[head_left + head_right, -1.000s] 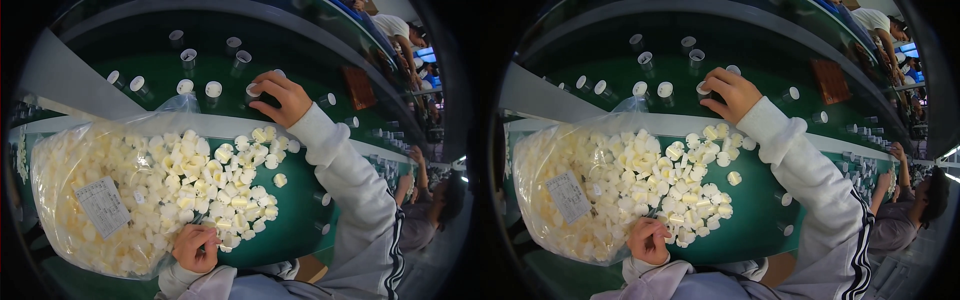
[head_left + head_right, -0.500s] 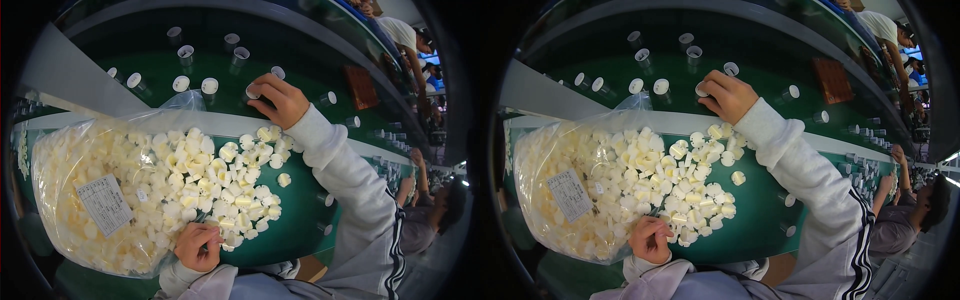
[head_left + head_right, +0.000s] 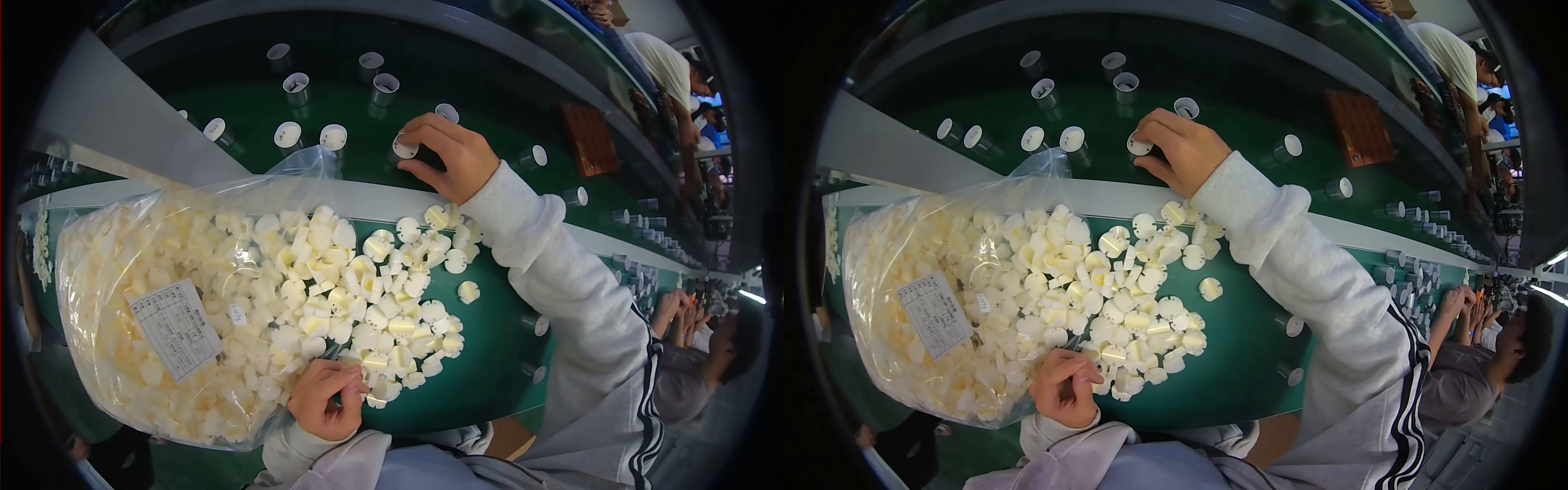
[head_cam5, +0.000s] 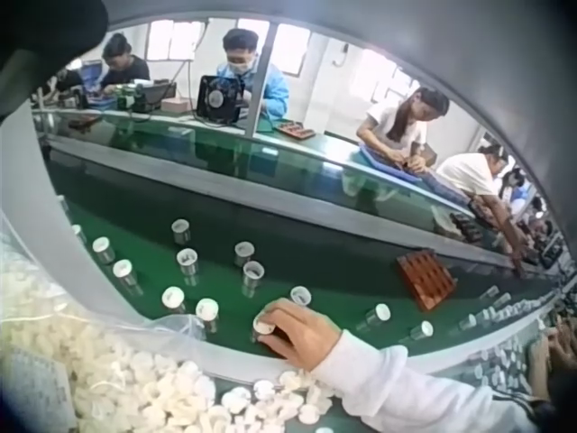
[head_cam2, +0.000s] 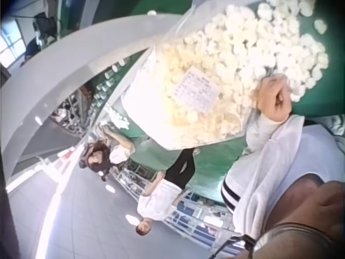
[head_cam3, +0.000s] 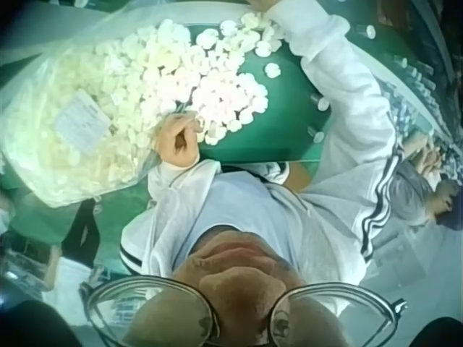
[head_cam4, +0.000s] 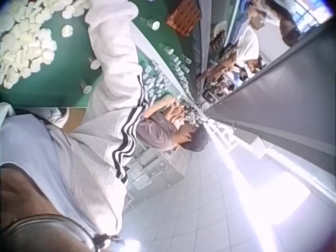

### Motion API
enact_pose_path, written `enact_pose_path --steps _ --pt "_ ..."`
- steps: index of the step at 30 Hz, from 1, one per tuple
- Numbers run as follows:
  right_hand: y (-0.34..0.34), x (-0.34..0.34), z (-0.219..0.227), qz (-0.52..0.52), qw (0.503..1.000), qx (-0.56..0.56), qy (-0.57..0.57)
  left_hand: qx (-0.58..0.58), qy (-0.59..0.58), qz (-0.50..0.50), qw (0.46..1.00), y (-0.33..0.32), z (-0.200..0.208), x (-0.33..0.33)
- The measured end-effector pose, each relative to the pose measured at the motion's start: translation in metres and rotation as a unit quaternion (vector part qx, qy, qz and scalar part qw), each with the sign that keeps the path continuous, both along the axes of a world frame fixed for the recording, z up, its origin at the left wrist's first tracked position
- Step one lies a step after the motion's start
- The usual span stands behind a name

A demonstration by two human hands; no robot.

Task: The person inserts small white plastic components into silver metal cups by hand on an assembly line.

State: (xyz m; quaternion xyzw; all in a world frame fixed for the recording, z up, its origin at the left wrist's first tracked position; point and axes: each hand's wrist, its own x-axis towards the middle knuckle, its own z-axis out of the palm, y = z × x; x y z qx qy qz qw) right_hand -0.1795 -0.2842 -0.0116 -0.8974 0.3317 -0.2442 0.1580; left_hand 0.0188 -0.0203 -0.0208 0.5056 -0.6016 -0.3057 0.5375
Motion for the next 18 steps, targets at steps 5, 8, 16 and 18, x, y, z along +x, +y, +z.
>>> enact_pose_path --steps 5,8,16,18 --pt "-0.002 -0.002 -0.002 0.041 0.997 -0.070 0.003 0.004 0.012 -0.002 1.000 0.000 0.001 -0.002" --pt "-0.004 0.003 0.005 0.038 0.995 -0.075 0.059 0.012 0.022 0.003 1.000 0.002 -0.002 -0.002" --pt "-0.012 0.013 0.000 0.043 0.998 -0.023 0.049 0.029 0.040 0.008 0.999 0.001 0.002 -0.003" --pt "-0.015 0.011 0.005 0.054 0.990 -0.047 0.119 0.028 0.045 0.001 0.999 0.000 0.000 -0.007"
